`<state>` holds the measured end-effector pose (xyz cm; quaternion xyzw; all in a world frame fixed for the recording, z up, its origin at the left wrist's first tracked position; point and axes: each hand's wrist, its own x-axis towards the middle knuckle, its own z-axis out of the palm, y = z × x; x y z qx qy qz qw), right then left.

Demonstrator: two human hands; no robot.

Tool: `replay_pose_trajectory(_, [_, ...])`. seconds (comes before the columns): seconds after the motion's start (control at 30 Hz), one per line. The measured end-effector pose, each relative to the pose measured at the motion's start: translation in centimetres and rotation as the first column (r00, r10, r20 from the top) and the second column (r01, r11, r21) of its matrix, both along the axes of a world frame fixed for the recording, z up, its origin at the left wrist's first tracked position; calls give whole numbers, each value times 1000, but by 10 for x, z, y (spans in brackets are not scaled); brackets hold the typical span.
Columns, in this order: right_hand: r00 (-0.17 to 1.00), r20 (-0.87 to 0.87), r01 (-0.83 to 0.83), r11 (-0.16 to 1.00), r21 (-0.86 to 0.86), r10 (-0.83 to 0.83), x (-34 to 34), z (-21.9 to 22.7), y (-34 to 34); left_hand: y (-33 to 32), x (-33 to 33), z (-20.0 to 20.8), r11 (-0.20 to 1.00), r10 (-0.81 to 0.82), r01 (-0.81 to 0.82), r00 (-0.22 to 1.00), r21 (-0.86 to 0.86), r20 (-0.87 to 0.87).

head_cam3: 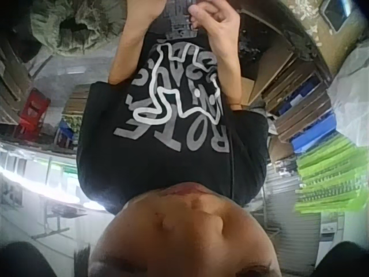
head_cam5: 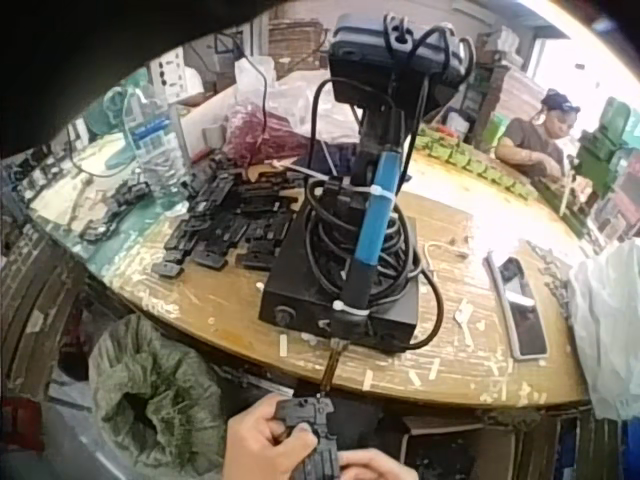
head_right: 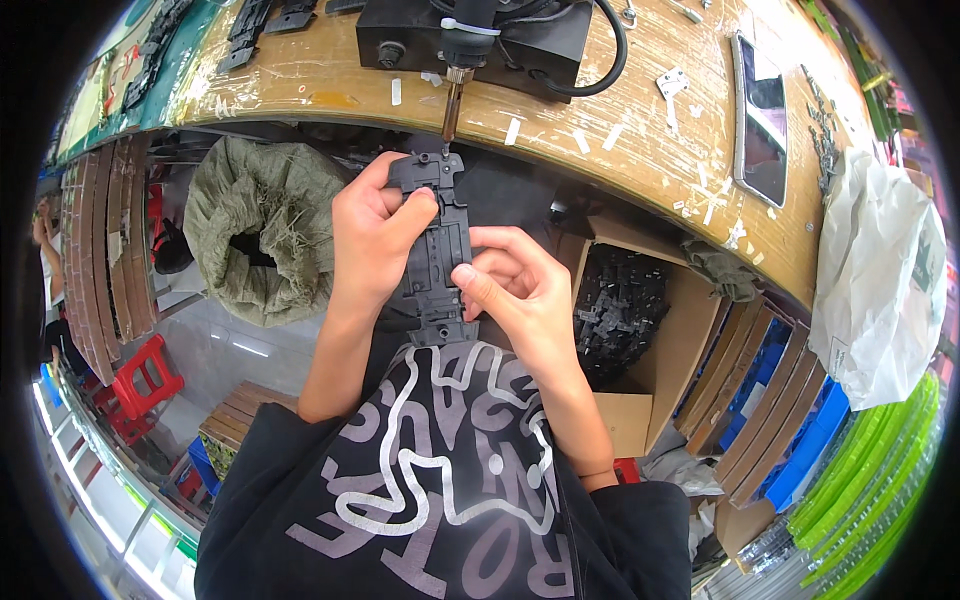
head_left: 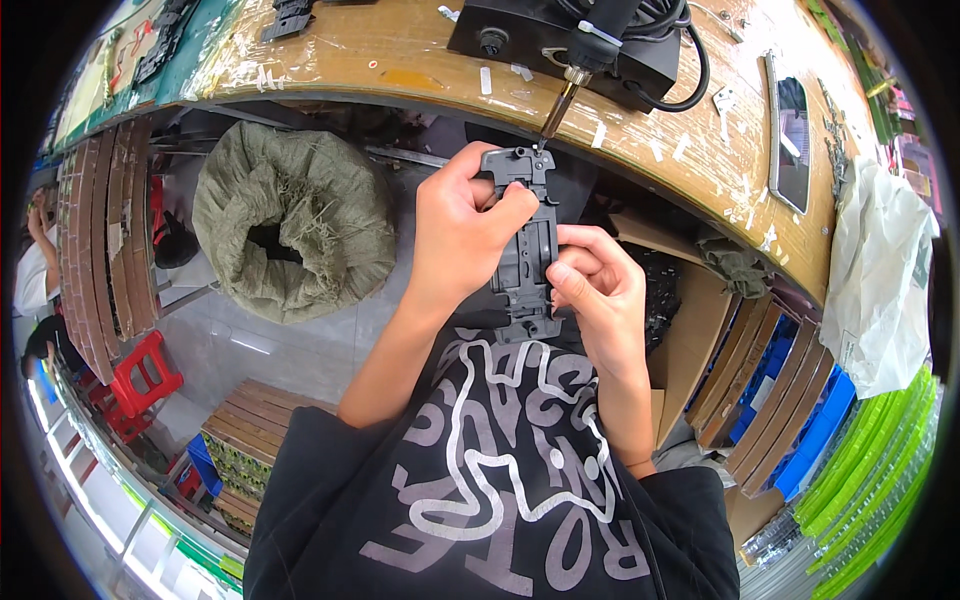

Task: The person assembles small black plastic components using a soldering iron to heat and secure parts. They repeatedly pick up components from a box, apply heat with the iron, and place the finished units into a green sack on the floor.

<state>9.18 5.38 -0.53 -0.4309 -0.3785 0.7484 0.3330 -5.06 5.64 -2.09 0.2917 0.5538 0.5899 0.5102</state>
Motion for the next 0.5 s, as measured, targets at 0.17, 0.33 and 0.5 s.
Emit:
replay_pose_trajectory(0.17, [1000,-2,2,1000,16,-2,0,2,0,1,1,3,1000,3,-3,1000,-12,10])
replay_pose_trajectory(0.33, [1000,-16,7,1000,16,-7,0,3,0,1,1,3,1000,10,-9,1000,-11,29])
replay_pose_trajectory(0.5, [1000,-16,7,1000,21,-7,-1,0,0,2,-1,4,1000,1,-2,1000,-12,-10])
